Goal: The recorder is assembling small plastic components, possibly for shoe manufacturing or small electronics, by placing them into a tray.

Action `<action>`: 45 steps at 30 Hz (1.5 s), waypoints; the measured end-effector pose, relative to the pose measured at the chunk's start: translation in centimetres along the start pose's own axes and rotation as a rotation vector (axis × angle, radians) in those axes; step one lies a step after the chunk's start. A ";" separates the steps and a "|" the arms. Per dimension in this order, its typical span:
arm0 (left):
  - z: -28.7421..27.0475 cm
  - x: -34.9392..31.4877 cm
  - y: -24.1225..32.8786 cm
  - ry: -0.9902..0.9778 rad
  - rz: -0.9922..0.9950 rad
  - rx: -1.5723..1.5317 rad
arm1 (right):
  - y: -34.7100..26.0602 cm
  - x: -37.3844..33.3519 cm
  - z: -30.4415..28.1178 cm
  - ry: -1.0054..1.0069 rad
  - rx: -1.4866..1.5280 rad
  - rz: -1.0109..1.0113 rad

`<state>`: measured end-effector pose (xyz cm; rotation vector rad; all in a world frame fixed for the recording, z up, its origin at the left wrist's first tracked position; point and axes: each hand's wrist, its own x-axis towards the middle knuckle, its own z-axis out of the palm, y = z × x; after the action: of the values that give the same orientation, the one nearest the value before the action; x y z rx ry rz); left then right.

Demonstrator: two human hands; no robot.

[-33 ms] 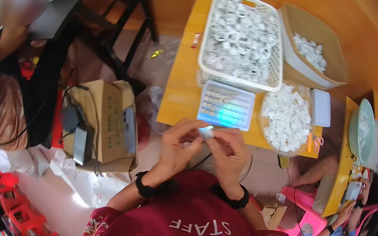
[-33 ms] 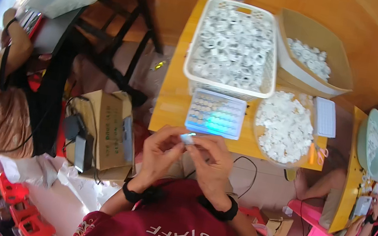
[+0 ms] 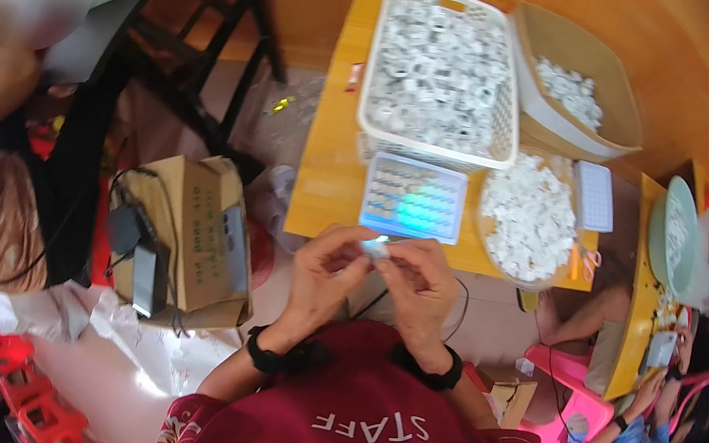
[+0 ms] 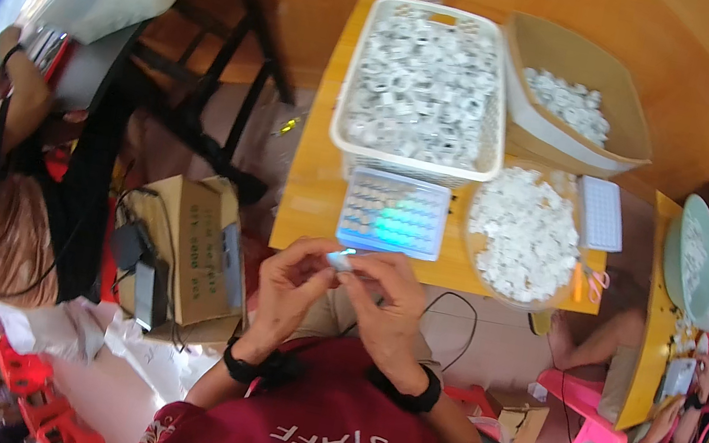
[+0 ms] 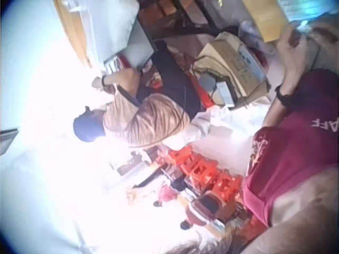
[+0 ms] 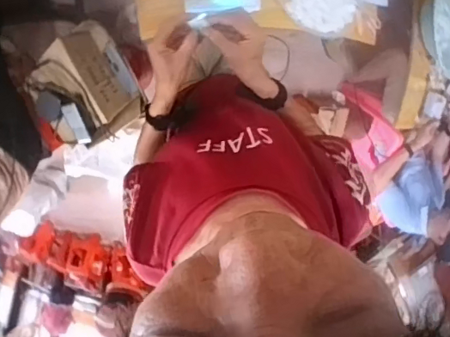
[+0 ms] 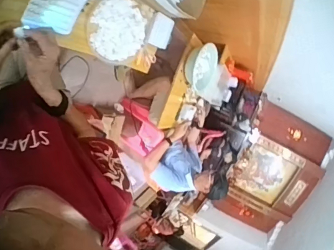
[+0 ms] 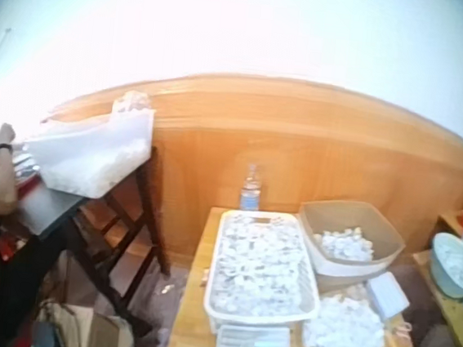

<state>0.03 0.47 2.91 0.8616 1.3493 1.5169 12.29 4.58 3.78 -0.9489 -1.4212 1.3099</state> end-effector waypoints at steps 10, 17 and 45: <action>1.2 0.7 1.1 -0.122 -0.095 -0.243 | 0.2 1.3 -2.4 -0.006 0.084 0.130; 0.3 1.2 3.4 -0.260 -0.065 -0.269 | -6.0 12.0 -11.6 0.374 -0.171 -0.294; 3.1 3.8 4.0 -0.126 0.011 -0.581 | -3.4 4.0 -1.1 0.075 0.020 -0.122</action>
<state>0.88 5.19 7.10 0.5773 0.7452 1.7055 12.53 8.28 7.62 -0.8758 -1.3837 1.1848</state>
